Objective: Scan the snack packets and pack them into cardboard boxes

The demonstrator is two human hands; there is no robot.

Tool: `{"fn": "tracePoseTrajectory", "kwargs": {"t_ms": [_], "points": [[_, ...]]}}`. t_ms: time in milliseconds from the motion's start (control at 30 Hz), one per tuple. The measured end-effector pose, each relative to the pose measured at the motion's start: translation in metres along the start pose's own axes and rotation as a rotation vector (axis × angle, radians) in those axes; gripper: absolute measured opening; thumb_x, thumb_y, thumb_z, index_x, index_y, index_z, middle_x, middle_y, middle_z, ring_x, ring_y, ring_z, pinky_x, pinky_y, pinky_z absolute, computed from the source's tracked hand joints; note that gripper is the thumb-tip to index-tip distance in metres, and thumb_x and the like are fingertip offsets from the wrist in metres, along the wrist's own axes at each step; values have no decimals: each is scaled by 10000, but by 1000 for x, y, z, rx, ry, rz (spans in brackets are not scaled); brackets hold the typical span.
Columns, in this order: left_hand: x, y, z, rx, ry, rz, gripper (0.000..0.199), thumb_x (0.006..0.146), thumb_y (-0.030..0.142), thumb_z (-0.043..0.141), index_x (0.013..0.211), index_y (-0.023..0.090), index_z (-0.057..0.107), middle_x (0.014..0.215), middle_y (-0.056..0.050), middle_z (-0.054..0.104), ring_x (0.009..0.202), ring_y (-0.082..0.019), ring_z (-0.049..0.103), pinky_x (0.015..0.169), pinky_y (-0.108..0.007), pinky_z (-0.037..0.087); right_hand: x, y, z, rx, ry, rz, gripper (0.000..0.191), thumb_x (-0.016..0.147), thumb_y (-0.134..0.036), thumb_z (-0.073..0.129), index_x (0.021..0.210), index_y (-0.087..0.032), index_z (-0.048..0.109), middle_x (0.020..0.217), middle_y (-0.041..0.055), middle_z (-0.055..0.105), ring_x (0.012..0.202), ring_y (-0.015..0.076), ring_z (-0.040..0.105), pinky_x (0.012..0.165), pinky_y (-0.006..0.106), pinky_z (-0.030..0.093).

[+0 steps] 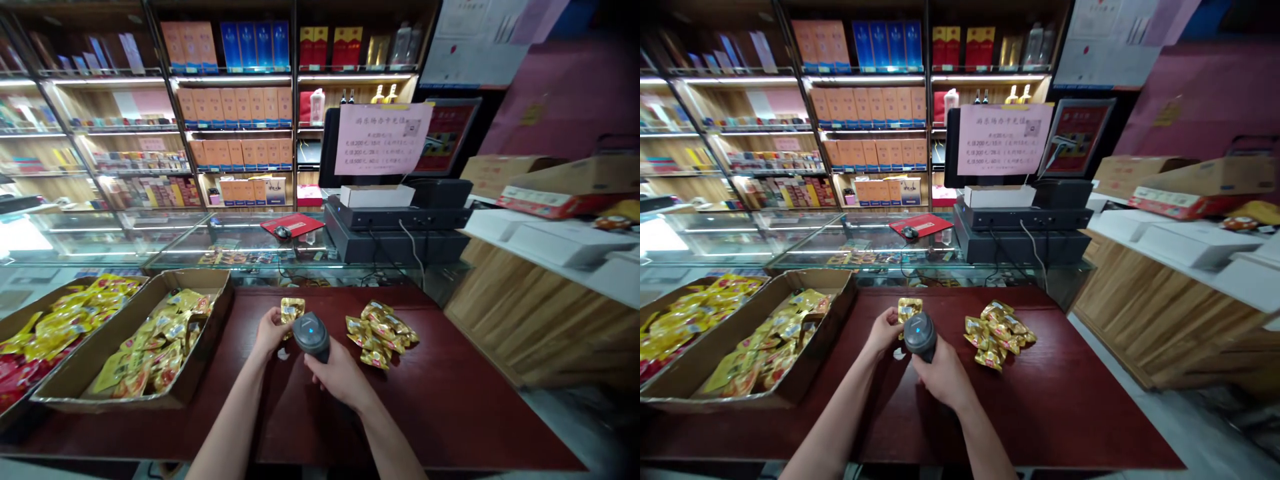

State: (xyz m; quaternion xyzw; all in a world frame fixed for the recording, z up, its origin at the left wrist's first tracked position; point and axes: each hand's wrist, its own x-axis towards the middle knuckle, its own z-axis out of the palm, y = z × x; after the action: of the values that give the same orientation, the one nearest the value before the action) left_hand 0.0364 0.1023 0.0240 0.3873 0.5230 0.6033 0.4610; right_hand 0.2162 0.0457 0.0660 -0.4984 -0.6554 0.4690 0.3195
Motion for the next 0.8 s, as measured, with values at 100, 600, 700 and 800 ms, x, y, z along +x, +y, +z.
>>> {"fn": "tracePoseTrajectory", "kwargs": {"t_ms": [100, 600, 700, 800], "points": [[0, 3, -1, -21, 16, 4, 406, 417, 238, 880, 697, 177, 593, 679, -21, 733, 598, -145, 644, 600, -225, 461, 5, -6, 8, 12, -11, 20, 154, 826, -202, 627, 977, -180, 605, 544, -59, 609, 415, 103, 576, 429, 182, 439], [-2, 6, -3, -3, 14, 27, 289, 460, 187, 766, 692, 171, 593, 682, -24, 729, 594, -132, 624, 584, -209, 437, 12, -3, 14, -34, -6, -20, 158, 842, -206, 599, 997, -174, 607, 505, -68, 589, 403, 109, 570, 467, 197, 461], [-2, 5, -3, 39, 4, 32, 265, 481, 199, 737, 695, 178, 581, 653, -5, 703, 606, -143, 623, 587, -217, 439, 12, -4, 14, -38, -5, -20, 159, 842, -207, 601, 997, -171, 610, 505, -66, 589, 417, 115, 579, 474, 201, 463], [-1, 3, -4, 136, 20, 54, 209, 502, 174, 682, 674, 182, 563, 612, 33, 645, 594, -132, 588, 571, -210, 415, 10, -9, 12, -46, -2, -12, 149, 838, -205, 610, 983, -173, 617, 505, -65, 589, 426, 116, 580, 478, 202, 458]]}}
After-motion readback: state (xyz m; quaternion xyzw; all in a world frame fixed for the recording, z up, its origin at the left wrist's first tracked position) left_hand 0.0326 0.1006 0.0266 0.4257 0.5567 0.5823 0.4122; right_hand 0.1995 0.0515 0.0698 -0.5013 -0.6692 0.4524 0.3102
